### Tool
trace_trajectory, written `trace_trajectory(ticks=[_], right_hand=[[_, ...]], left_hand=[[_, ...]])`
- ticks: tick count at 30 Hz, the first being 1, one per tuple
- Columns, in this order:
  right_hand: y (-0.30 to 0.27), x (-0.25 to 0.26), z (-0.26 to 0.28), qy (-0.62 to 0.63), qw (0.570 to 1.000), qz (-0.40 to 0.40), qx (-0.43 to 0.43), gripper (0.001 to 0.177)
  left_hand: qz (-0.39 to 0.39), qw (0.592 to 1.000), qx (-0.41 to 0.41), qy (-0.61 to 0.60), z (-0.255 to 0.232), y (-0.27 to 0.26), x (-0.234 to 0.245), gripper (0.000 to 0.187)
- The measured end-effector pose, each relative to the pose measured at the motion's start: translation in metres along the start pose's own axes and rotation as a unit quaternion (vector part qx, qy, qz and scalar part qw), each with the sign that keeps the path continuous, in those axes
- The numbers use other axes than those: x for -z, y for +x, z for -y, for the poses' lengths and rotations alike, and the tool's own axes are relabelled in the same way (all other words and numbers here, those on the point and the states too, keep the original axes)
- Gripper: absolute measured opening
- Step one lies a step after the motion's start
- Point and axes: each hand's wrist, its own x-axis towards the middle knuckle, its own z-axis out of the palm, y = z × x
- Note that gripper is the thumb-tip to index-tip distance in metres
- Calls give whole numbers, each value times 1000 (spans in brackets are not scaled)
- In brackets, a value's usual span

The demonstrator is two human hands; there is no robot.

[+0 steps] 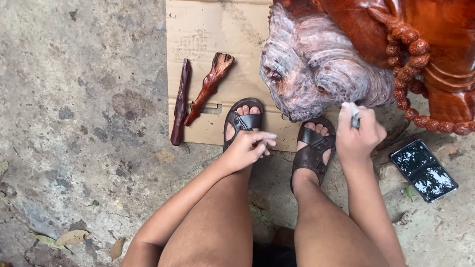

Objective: The person sands and polishes a large wooden sculpture by hand using a small piece of sandpaper or cloth to refine the surface detail.

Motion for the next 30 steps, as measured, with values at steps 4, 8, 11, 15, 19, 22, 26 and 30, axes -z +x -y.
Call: trace_trajectory(ticks=[4,8,11,15,19,22,26,30], right_hand=[[-19,-3,-10,26,999,-13,-26,27],[-22,-11,-20,4,999,-44,14,28],[-59,-18,-54,8,998,-54,34,28],[-55,-21,-50,0,997,-59,55,25],[-38,-7,-69,-83,985,-132,68,23],[-29,-14,-54,-33,988,-116,99,26],[-50,-20,-51,41,996,-77,27,25],[-17,-10,0,84,995,-50,-26,24]], left_hand=[[23,999,33,-15,11,-3,3,34],[30,998,47,-9,19,-3,3,35],[42,997,58,-13,21,-4,2,35],[37,997,61,-13,15,2,3,36],[37,997,63,-10,26,-11,-5,35],[37,998,52,-13,19,5,2,34],[19,997,72,-27,18,7,0,32],[19,997,71,-17,15,6,-1,34]])
